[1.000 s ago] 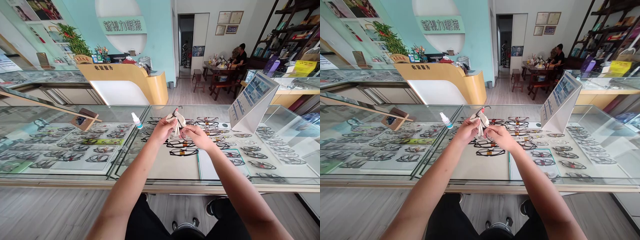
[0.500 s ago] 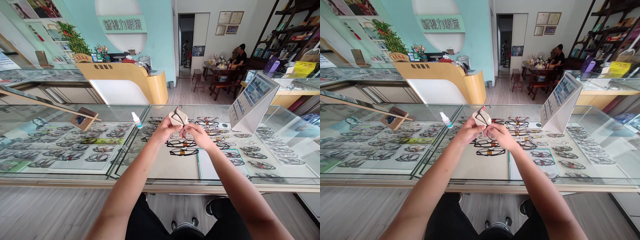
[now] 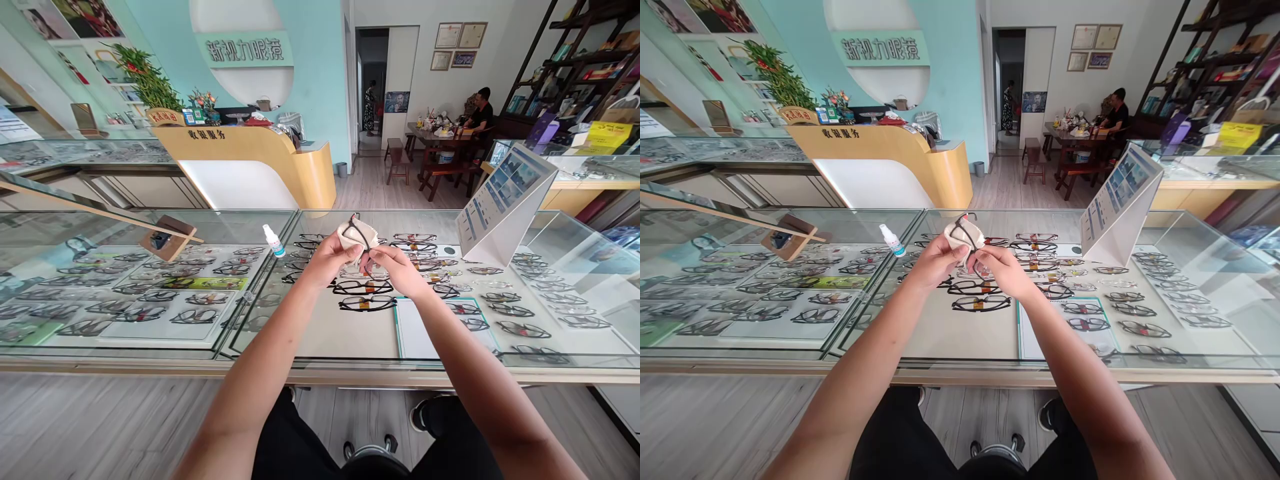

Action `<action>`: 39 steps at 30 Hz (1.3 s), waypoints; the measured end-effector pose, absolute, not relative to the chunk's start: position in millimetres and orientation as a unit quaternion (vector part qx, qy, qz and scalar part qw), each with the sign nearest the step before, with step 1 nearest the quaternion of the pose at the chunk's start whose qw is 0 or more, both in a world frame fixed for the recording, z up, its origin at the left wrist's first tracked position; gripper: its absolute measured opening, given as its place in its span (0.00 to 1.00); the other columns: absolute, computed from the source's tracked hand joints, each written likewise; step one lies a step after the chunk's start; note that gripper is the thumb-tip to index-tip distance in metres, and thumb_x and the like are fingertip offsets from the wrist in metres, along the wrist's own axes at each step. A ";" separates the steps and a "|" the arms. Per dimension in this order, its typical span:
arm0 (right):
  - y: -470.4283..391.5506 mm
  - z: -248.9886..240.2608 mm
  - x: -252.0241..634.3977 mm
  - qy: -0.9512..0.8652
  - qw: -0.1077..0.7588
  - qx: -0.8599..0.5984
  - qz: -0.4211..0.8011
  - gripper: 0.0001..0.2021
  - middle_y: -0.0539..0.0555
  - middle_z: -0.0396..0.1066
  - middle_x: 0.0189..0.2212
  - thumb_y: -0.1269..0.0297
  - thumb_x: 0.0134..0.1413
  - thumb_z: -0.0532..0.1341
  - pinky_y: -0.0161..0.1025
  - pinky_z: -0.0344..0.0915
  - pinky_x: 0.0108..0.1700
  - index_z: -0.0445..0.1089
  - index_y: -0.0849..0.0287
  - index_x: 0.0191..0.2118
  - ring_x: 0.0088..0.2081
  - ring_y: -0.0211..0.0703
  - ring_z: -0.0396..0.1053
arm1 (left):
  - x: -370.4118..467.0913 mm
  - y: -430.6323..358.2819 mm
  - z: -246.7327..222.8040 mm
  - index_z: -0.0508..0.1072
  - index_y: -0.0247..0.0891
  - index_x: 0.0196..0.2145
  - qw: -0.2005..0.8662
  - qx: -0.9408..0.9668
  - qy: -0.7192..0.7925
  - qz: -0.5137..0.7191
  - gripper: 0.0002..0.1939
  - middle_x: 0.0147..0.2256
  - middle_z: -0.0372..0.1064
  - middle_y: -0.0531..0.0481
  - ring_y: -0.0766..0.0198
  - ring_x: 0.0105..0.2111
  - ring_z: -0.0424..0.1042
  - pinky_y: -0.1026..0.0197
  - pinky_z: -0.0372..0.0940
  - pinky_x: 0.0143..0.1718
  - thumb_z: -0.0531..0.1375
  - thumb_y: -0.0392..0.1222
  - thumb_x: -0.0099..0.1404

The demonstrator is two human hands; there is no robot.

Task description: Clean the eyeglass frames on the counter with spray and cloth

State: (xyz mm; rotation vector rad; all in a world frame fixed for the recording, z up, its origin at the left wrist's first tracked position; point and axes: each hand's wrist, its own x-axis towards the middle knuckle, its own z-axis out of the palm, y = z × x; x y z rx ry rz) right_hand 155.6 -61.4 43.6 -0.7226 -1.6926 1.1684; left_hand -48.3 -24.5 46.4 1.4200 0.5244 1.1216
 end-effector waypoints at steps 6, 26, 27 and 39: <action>-61.3 42.5 154.3 -0.690 0.459 -0.296 0.475 0.23 0.55 0.78 0.34 0.42 0.74 0.62 0.44 0.66 0.45 0.78 0.55 0.34 0.38 0.47 0.68 | -46.4 -27.6 52.1 0.78 0.36 0.41 0.550 0.605 0.259 0.514 0.31 0.30 0.79 0.52 0.65 0.26 0.72 0.62 0.63 0.30 0.86 0.53 0.50; -65.4 41.0 147.1 -0.712 0.438 -0.308 0.453 0.23 0.53 0.76 0.34 0.45 0.75 0.59 0.43 0.66 0.49 0.79 0.55 0.34 0.39 0.46 0.69 | -38.6 -22.5 36.5 0.78 0.39 0.32 0.481 0.553 0.295 0.613 0.32 0.23 0.71 0.54 0.68 0.19 0.66 0.63 0.59 0.21 0.75 0.73 0.63; -64.9 40.9 148.0 -0.711 0.441 -0.309 0.452 0.23 0.53 0.76 0.33 0.46 0.75 0.59 0.43 0.66 0.49 0.80 0.55 0.34 0.39 0.45 0.69 | -39.6 -20.6 35.9 0.78 0.39 0.31 0.476 0.549 0.296 0.620 0.33 0.24 0.71 0.54 0.67 0.22 0.67 0.63 0.60 0.23 0.75 0.74 0.62; -59.8 45.2 157.9 -0.673 0.474 -0.305 0.478 0.19 0.54 0.80 0.31 0.50 0.71 0.61 0.44 0.68 0.45 0.78 0.55 0.31 0.37 0.47 0.70 | -61.4 -14.2 41.7 0.83 0.37 0.42 0.573 0.589 0.259 0.507 0.27 0.32 0.75 0.51 0.61 0.34 0.74 0.59 0.69 0.39 0.81 0.62 0.60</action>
